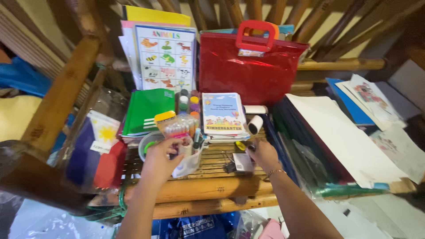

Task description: The person organizes school supplies on a bamboo table. They pick up and place items such as markers, scissors, a glue stick, a paint set, and a Philippine flag into a plastic container or onto the table. The person also handles a small white card and a book.

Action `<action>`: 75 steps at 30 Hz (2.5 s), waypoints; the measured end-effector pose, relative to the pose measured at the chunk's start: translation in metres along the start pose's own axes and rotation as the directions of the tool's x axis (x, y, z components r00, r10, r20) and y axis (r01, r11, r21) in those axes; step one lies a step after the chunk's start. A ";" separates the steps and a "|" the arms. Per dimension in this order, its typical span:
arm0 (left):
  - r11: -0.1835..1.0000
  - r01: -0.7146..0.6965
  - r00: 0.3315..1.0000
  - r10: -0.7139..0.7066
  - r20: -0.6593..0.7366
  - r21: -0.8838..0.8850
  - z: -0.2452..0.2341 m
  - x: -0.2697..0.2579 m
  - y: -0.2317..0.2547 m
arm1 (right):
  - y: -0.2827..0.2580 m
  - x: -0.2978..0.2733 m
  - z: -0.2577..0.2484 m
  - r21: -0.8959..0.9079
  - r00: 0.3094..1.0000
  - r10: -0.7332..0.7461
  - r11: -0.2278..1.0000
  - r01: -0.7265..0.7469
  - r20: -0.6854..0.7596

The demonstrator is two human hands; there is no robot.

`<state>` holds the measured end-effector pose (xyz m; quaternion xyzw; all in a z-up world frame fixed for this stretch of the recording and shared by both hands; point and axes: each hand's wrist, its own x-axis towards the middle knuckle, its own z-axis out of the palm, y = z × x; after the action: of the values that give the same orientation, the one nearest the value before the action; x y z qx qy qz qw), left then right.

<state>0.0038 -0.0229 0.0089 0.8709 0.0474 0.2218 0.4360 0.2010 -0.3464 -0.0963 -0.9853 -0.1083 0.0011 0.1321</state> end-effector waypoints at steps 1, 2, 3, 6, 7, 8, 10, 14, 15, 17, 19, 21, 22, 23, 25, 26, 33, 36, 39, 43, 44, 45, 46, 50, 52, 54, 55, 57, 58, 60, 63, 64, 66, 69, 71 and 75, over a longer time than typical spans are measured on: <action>1.000 0.015 1.000 -0.015 -0.001 -0.011 -0.001 -0.001 0.001 | 0.001 0.000 0.006 0.023 1.000 0.011 1.000 -0.011 0.010; 0.999 0.030 1.000 -0.030 0.000 -0.023 -0.001 -0.002 0.002 | 0.000 0.001 0.007 0.045 0.999 0.024 0.999 -0.025 0.023; 0.998 0.058 0.998 -0.058 0.002 -0.001 -0.001 -0.003 0.003 | -0.001 0.002 0.002 0.074 0.998 0.001 0.997 0.003 -0.056; 0.993 0.103 0.995 -0.104 0.007 0.053 -0.003 -0.006 0.006 | -0.019 -0.009 -0.025 0.144 0.959 -0.065 0.984 0.108 -0.277; 0.994 0.093 0.996 -0.094 0.001 0.063 -0.005 -0.006 0.007 | -0.030 -0.010 -0.042 0.155 0.935 -0.101 0.975 0.162 -0.341; 0.994 0.080 0.997 -0.080 -0.005 0.070 -0.006 -0.005 0.009 | -0.042 -0.014 -0.061 0.159 0.903 -0.134 0.964 0.215 -0.407; 0.990 0.100 0.995 -0.101 0.007 0.098 -0.008 -0.003 0.012 | -0.082 -0.031 -0.085 0.568 0.856 -0.247 0.660 0.492 -0.454; 0.988 0.087 0.996 -0.084 -0.030 0.125 -0.008 -0.002 0.019 | -0.160 -0.074 -0.104 0.222 0.586 -0.623 0.564 0.796 -0.518; 0.992 0.084 0.996 -0.082 -0.023 0.095 -0.009 -0.004 0.019 | -0.175 -0.079 -0.106 0.157 0.571 -0.658 0.578 0.801 -0.491; 0.996 0.076 0.997 -0.075 -0.016 0.038 -0.012 -0.007 0.021 | -0.197 -0.085 -0.107 0.025 0.538 -0.724 0.586 0.810 -0.432; 0.998 0.051 0.998 -0.050 -0.031 0.046 -0.012 -0.006 0.023 | -0.208 -0.087 -0.106 -0.078 0.512 -0.747 0.593 0.801 -0.424; 0.997 0.019 0.999 -0.017 -0.038 0.073 -0.008 -0.007 0.023 | -0.208 -0.088 -0.103 -0.127 0.503 -0.748 0.604 0.787 -0.434; 0.995 -0.001 0.999 0.004 -0.041 0.095 -0.004 -0.007 0.022 | -0.207 -0.090 -0.100 -0.127 0.504 -0.738 0.611 0.781 -0.449; 0.993 -0.020 0.999 0.026 -0.044 0.118 -0.001 -0.008 0.019 | -0.205 -0.090 -0.098 -0.127 0.504 -0.728 0.618 0.776 -0.465; 0.980 -0.084 0.986 0.108 -0.124 0.181 0.008 -0.010 0.014 | -0.203 -0.092 -0.092 -0.150 0.524 -0.729 0.636 0.757 -0.441; 0.970 -0.119 0.975 0.154 -0.157 0.211 0.014 -0.011 0.012 | -0.201 -0.093 -0.089 -0.164 0.537 -0.725 0.649 0.743 -0.431; 0.980 -0.056 0.967 0.100 -0.233 0.188 0.035 -0.022 0.006 | -0.173 -0.073 -0.060 0.064 0.540 -0.665 0.599 0.798 -0.516; 0.966 -0.053 0.980 0.100 -0.174 0.252 0.028 -0.021 0.007 | -0.120 -0.043 -0.051 0.358 0.692 -0.349 0.661 0.660 -0.632; 0.946 -0.018 0.999 0.032 -0.038 0.325 0.022 -0.017 0.014 | -0.062 -0.021 -0.045 0.145 0.876 -0.226 0.938 0.313 -0.426; 0.878 -0.044 0.999 0.050 -0.002 0.476 0.024 -0.017 0.033 | -0.019 -0.017 -0.051 0.165 0.973 0.004 0.985 -0.043 0.233; 0.847 -0.086 0.994 0.110 -0.015 0.525 0.021 -0.014 0.039 | -0.020 -0.018 -0.055 0.172 0.955 -0.019 0.985 -0.034 0.298; 0.819 -0.076 0.996 0.093 -0.001 0.568 0.017 -0.011 0.044 | -0.023 -0.021 -0.060 0.179 0.932 -0.042 0.984 -0.025 0.360; 0.791 -0.069 0.997 0.076 0.014 0.608 0.014 -0.011 0.049 | -0.027 -0.027 -0.063 0.107 0.924 -0.074 0.994 0.037 0.374; 0.801 -0.013 1.000 0.021 -0.007 0.599 0.001 -0.010 0.059 | -0.061 -0.049 -0.063 -0.039 0.895 -0.089 0.992 0.117 0.438; 0.856 -0.079 0.968 0.188 -0.165 0.510 -0.007 -0.011 0.058 | -0.073 -0.056 -0.063 -0.090 0.905 -0.045 0.992 0.092 0.423; 0.893 -0.117 0.918 0.264 -0.297 0.434 -0.020 -0.011 0.050 | -0.082 -0.060 -0.060 -0.189 0.934 -0.010 0.978 0.082 0.357; 0.910 -0.118 0.901 0.267 -0.342 0.398 -0.028 -0.011 0.045 | -0.084 -0.061 -0.057 -0.203 0.937 -0.085 0.966 0.161 0.338; 0.940 -0.047 0.903 0.185 -0.388 0.339 -0.043 -0.013 0.035 | -0.083 -0.067 -0.046 -0.228 0.923 -0.235 0.923 0.310 0.304; 0.950 0.024 0.914 0.105 -0.392 0.311 -0.049 -0.013 0.029 | -0.081 -0.066 -0.039 -0.225 0.885 -0.346 0.878 0.423 0.312; 0.960 0.102 0.917 0.011 -0.400 0.261 -0.056 -0.012 0.019 | -0.080 -0.062 -0.025 -0.215 0.768 -0.552 0.747 0.629 0.325; 0.966 0.068 0.904 0.045 -0.425 0.248 -0.060 -0.013 0.010 | -0.081 -0.051 -0.010 -0.313 0.823 -0.433 0.776 0.548 0.367; 0.961 0.021 0.895 0.106 -0.433 0.277 -0.058 -0.013 0.009 | -0.079 -0.050 -0.008 -0.332 0.832 -0.393 0.783 0.526 0.391; 0.949 -0.031 0.881 0.174 -0.441 0.313 -0.055 -0.014 0.009 | -0.077 -0.047 -0.010 -0.374 0.845 -0.312 0.791 0.484 0.434; 0.955 -0.027 0.881 0.162 -0.444 0.296 -0.054 -0.012 0.011 | -0.075 -0.044 -0.014 -0.278 0.833 -0.371 0.819 0.502 0.410; 0.972 0.003 0.893 0.103 -0.439 0.234 -0.056 -0.012 0.011 | -0.074 -0.038 -0.011 -0.145 0.865 -0.307 0.910 0.389 0.397; 0.959 0.015 0.886 0.119 -0.449 0.283 -0.063 -0.013 0.010 | -0.067 -0.018 0.000 0.413 0.981 -0.191 0.895 0.168 0.016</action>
<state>-0.0359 0.0140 0.0450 0.8467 0.1569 0.4250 0.2790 0.1691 -0.2867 -0.0791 -0.9210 -0.1998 0.0392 0.3320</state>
